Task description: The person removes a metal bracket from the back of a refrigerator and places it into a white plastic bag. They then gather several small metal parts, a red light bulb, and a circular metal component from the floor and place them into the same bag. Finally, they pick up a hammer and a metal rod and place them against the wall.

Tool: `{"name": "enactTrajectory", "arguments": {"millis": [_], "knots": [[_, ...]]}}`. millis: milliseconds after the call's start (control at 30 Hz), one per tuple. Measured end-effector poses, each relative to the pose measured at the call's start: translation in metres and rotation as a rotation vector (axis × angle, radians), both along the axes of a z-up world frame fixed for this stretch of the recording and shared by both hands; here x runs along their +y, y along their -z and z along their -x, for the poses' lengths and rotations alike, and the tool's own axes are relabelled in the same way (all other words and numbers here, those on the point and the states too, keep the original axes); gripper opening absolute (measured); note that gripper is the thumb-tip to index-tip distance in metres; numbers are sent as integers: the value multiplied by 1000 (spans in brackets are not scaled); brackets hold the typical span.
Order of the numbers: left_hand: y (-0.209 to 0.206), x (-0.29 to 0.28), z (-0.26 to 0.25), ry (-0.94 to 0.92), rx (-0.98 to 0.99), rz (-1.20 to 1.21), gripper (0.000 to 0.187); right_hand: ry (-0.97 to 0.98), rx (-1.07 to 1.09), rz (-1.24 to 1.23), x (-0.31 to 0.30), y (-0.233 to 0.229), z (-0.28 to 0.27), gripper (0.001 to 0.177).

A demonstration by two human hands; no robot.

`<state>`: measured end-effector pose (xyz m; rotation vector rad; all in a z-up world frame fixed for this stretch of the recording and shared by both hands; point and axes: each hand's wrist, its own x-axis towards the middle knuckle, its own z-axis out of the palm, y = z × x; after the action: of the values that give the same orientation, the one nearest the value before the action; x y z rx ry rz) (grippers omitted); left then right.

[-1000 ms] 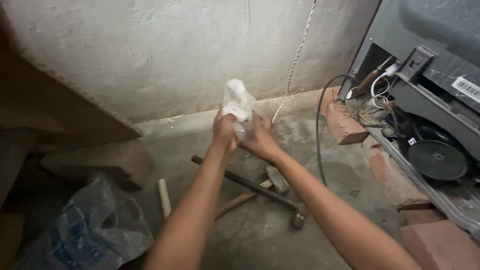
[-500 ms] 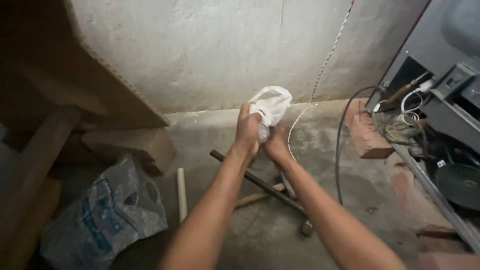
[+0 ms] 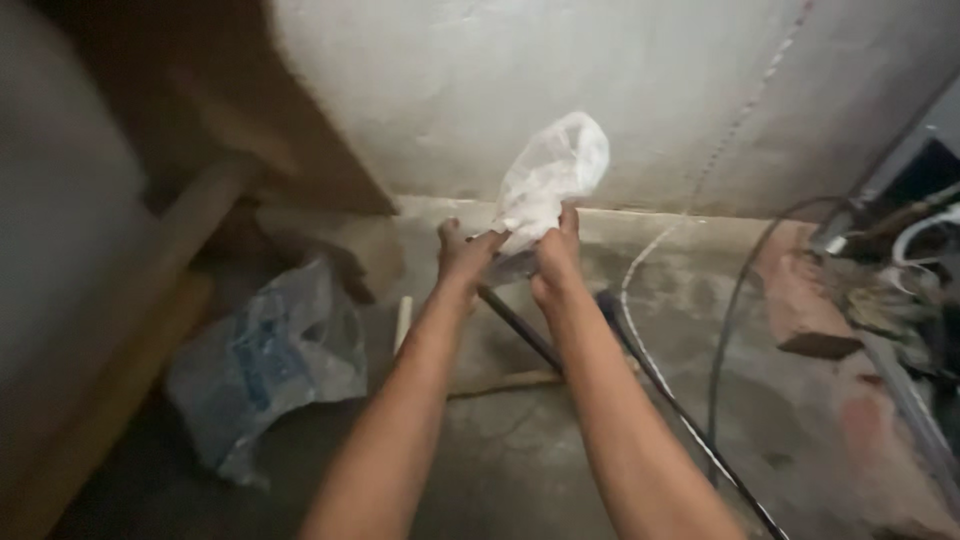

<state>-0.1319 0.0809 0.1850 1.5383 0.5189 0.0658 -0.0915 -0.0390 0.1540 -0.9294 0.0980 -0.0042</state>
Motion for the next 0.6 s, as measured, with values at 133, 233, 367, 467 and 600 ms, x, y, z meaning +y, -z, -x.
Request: {"name": "enactTrajectory", "arguments": {"millis": [133,233,367,467,600], "knots": [[-12,19,25,45,32,218,52,-132,-59,-174,20,-20,18,41],[-13,35,34,-51,-99,264,51,-238,-51,-189,39,-30,28,44],[5,55,36,-179,-200,229,46,-259,-59,15,56,-35,34,73],[22,76,42,-238,-159,237,48,-382,-132,105,68,-26,38,69],[40,117,52,-187,-202,247,58,-471,-220,274,98,2,37,61]]}}
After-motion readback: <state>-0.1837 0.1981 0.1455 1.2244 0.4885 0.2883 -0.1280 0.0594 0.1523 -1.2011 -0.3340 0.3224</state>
